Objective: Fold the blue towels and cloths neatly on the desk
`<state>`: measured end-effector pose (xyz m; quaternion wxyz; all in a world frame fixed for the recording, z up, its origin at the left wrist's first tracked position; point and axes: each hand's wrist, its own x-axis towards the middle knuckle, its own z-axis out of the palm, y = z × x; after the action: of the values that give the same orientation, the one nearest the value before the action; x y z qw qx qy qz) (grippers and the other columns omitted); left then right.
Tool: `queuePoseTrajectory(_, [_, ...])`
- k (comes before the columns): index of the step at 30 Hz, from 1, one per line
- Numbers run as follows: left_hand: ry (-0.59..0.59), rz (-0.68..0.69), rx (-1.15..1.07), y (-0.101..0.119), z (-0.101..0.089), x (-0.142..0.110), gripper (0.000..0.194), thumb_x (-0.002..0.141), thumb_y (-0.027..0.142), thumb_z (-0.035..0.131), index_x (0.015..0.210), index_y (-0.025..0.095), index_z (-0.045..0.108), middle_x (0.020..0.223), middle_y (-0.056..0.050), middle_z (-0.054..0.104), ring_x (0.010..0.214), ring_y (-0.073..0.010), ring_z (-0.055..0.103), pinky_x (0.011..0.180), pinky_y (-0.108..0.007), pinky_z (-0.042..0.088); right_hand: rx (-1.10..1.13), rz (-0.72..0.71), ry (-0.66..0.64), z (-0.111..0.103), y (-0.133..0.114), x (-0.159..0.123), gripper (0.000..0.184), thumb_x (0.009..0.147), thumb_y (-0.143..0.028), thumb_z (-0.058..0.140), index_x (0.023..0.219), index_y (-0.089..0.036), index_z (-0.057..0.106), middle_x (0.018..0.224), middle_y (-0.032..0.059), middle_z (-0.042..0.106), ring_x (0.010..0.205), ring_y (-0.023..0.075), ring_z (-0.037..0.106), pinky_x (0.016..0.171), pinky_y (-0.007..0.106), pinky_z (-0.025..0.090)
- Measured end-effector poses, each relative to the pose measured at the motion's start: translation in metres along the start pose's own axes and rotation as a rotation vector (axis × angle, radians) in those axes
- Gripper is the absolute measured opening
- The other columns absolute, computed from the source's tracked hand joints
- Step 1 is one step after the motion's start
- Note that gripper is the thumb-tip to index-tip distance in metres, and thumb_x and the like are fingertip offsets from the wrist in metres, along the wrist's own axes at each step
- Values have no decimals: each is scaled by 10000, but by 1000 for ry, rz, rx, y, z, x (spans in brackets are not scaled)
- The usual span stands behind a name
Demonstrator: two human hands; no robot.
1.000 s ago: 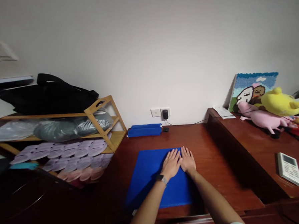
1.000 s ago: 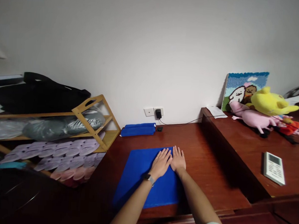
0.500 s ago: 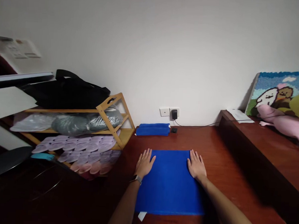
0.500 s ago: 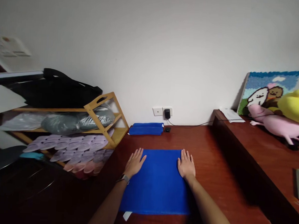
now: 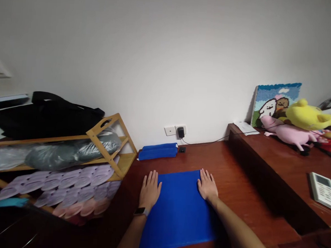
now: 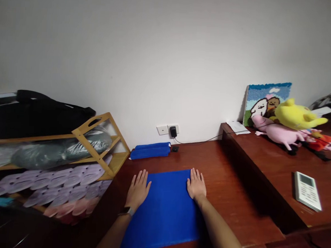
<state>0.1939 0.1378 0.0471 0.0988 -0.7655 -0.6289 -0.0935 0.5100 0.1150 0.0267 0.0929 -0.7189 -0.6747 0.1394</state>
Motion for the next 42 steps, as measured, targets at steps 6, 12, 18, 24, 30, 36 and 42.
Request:
queuePoseTrajectory(6, [11,277,-206,137,-11,1,610,1065,426,216,1581,162,406,1657,-91,387,1556,-225,305,1297,-445,221,12,-15,-7,-2,3,0,685,1044,-428,155,1662,-134,133,1730,20,121,1601,185,62,1280,377,-12])
queuePoseTrajectory(12, [-140,175,-254,164,16,3,673,1059,550,184,1595,196,383,1659,-105,375,1556,-249,300,1284,-490,249,-24,-30,0,0,2,-2,673,1042,-394,141,1656,-117,166,1728,33,145,1601,201,74,1285,398,17])
queuePoseTrajectory(18, [-144,-42,-143,42,27,-12,724,1044,583,198,1602,149,354,1666,-144,334,1556,-274,297,1265,-509,258,-19,-9,4,5,1,0,691,1043,-441,134,1659,-129,152,1727,19,148,1600,194,82,1287,400,17])
queuePoseTrajectory(24, [-37,-191,-25,-32,25,-58,702,1030,525,220,1569,121,418,1631,-144,409,1535,-277,350,1255,-502,277,-46,-5,-2,-1,-1,-5,697,1039,-434,141,1659,-117,149,1729,30,146,1598,198,99,1286,400,30])
queuePoseTrajectory(30, [62,-359,43,-58,26,-132,649,1010,380,243,1527,65,476,1587,-166,476,1513,-317,386,1239,-546,304,-75,-10,17,7,2,-3,699,1043,-451,135,1659,-123,162,1727,28,172,1597,197,105,1283,395,45])
queuePoseTrajectory(36, [121,-311,-75,-49,3,-147,584,1018,338,285,1495,110,533,1554,-135,532,1500,-278,416,1258,-490,303,-121,0,24,7,3,-4,687,1051,-443,146,1659,-125,159,1728,36,176,1593,201,122,1277,391,57])
queuePoseTrajectory(42, [94,-320,-172,-43,-4,-138,567,1019,347,292,1440,111,589,1529,-142,558,1464,-265,472,1242,-478,338,-177,33,-12,-11,-11,-18,667,1052,-394,158,1659,-118,154,1734,48,135,1595,235,116,1277,424,67])
